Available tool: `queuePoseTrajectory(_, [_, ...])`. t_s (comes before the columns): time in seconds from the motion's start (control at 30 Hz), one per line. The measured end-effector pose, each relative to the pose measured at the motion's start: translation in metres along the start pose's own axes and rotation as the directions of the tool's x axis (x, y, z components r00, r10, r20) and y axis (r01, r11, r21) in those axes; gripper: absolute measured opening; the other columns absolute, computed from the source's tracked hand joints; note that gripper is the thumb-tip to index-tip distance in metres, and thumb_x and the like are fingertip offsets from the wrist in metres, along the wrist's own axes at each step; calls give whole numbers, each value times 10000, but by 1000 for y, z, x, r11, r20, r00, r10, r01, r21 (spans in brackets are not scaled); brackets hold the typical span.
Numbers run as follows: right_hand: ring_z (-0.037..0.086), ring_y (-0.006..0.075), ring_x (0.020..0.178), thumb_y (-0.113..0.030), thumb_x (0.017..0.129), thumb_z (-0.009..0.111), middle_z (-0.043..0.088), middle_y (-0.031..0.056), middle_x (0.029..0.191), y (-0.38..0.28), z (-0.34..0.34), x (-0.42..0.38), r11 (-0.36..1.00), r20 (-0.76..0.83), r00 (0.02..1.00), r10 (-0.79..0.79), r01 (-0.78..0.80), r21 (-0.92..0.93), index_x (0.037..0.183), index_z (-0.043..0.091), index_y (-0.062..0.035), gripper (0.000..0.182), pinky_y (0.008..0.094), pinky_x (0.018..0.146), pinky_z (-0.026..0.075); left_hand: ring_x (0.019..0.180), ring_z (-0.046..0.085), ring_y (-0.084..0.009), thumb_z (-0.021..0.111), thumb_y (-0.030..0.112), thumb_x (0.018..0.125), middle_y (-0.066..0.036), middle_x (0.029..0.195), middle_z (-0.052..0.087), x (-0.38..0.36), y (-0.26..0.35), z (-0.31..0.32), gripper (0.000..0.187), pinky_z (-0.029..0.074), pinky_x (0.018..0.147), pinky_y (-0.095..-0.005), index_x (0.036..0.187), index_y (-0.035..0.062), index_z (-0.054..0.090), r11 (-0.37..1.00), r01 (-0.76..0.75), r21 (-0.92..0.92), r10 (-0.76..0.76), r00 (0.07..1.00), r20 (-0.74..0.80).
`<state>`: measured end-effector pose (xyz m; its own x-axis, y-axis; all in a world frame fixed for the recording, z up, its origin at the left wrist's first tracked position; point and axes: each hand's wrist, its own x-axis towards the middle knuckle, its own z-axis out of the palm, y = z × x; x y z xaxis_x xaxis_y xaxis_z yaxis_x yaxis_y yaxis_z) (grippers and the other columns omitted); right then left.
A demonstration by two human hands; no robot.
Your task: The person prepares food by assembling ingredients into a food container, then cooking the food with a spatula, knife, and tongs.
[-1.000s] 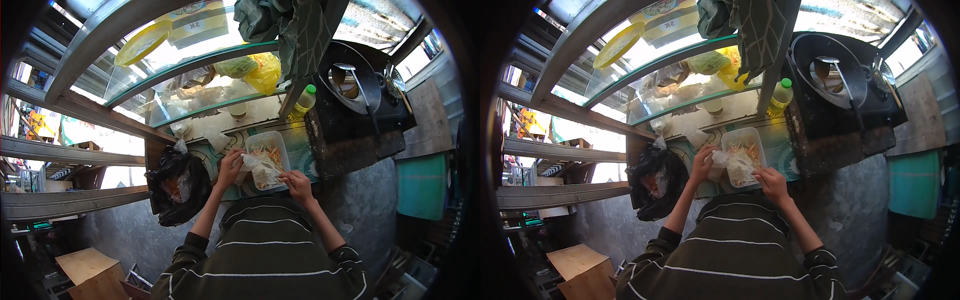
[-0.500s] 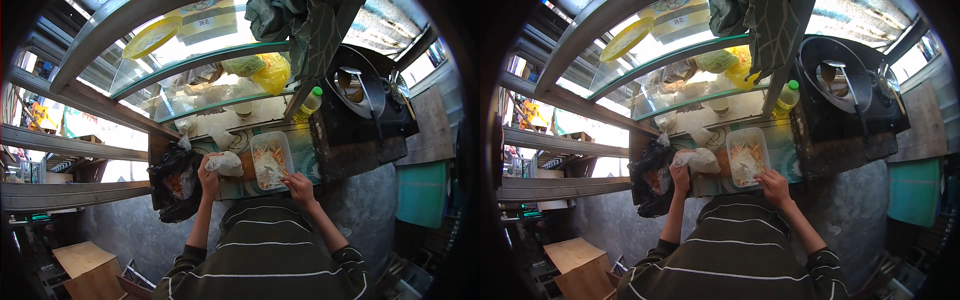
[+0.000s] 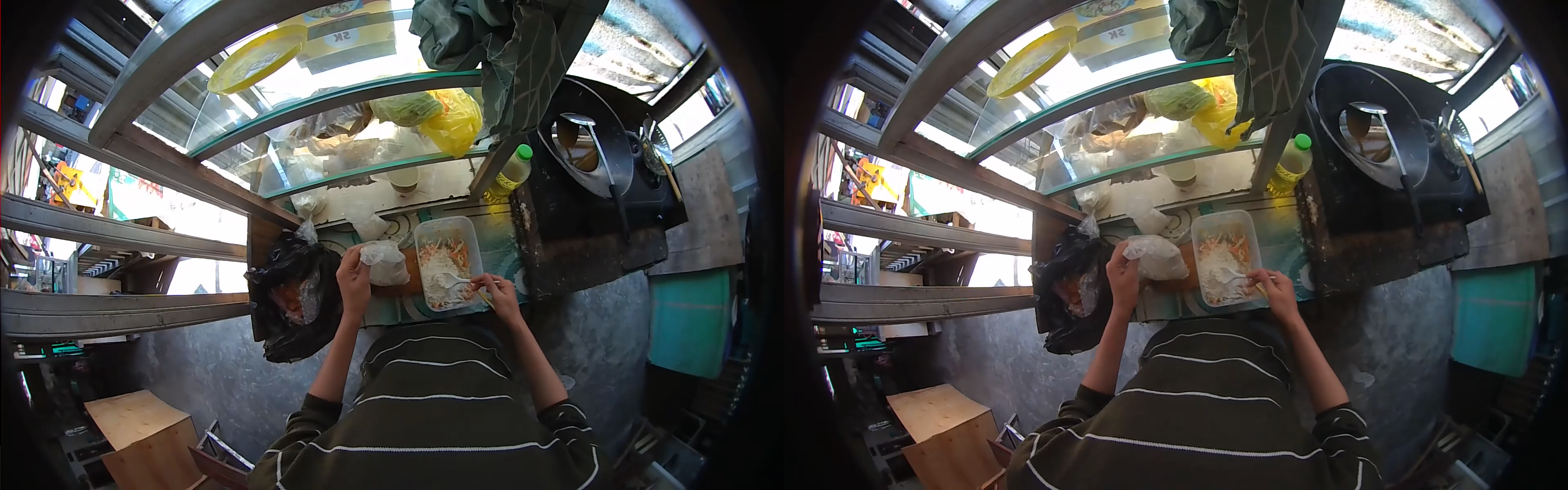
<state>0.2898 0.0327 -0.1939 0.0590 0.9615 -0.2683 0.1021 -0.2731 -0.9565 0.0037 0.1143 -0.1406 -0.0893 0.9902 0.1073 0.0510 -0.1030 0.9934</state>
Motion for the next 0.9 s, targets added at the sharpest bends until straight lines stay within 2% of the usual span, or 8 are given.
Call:
queuePoseTrajectory(0.2, [534, 177, 734, -252, 881, 471, 651, 45, 736, -20, 5, -8, 943, -79, 989, -121, 90, -320, 874, 676, -63, 279, 295, 706, 407, 920, 539, -131, 525, 16, 841, -78, 1001, 558, -6, -32, 20, 200, 424, 798, -247, 1025, -51, 566, 999, -34, 35, 30, 993, 114])
queuePoseTrajectory(0.3, [531, 185, 724, -239, 873, 476, 651, 35, 737, -26, 16, -4, 819, 34, 968, -250, 230, -525, 866, 678, -73, 262, 296, 703, 399, 921, 537, -131, 534, 36, 848, -75, 1015, 547, 2, -35, 26, 206, 438, 788, -256, 1036, -41, 568, 993, -20, 116, 4, 991, 136])
queuePoseTrajectory(0.5, [521, 120, 769, -252, 912, 451, 642, 31, 783, -6, 0, 3, 954, 26, 997, -79, 83, -289, 927, 658, -50, 290, 276, 718, 389, 851, 557, -130, 560, 100, 848, -84, 959, 572, 7, -31, 27, 206, 454, 686, -262, 1016, -17, 572, 971, -36, 235, -3, 986, 165])
queuePoseTrajectory(0.57, [515, 98, 749, -283, 930, 421, 631, 28, 778, 3, -3, 3, 997, 45, 999, -28, 31, -69, 936, 653, -27, 345, 253, 711, 380, 813, 568, -233, 587, 113, 817, -116, 928, 587, 7, -29, 28, 210, 430, 687, -298, 993, 1, 569, 961, -118, 250, 78, 983, 165])
queuePoseTrajectory(0.7, [567, 118, 755, -269, 925, 436, 633, 31, 761, -3, -5, -3, 997, 56, 998, 8, -12, 75, 935, 651, -47, 309, 252, 806, 394, 820, 561, -258, 585, 114, 818, -116, 932, 573, 5, -29, 28, 200, 429, 696, -310, 987, 11, 558, 956, -123, 267, 85, 985, 151])
queuePoseTrajectory(0.8, [554, 120, 768, -261, 929, 433, 620, 42, 763, -5, -5, -4, 985, 50, 997, 64, -71, 156, 941, 649, -32, 314, 248, 801, 393, 791, 568, -244, 580, 126, 828, -122, 891, 556, 7, -24, 28, 186, 448, 636, -304, 959, -4, 555, 942, -121, 313, 79, 986, 144])
queuePoseTrajectory(0.87, [525, 128, 809, -265, 900, 485, 577, 51, 783, 3, -6, -2, 999, 58, 998, 31, -33, 25, 961, 651, -57, 273, 258, 808, 382, 729, 553, -104, 582, 101, 839, -80, 885, 573, 8, -21, 28, 172, 468, 523, -233, 966, -13, 561, 948, -107, 299, 76, 991, 112])
queuePoseTrajectory(0.9, [525, 128, 809, -265, 900, 485, 577, 51, 783, 4, -7, -2, 999, 56, 998, 31, -33, 25, 961, 651, -57, 273, 258, 808, 382, 729, 553, -104, 582, 101, 839, -80, 885, 573, 7, -19, 28, 172, 468, 523, -233, 966, -13, 561, 948, -108, 298, 77, 991, 114])
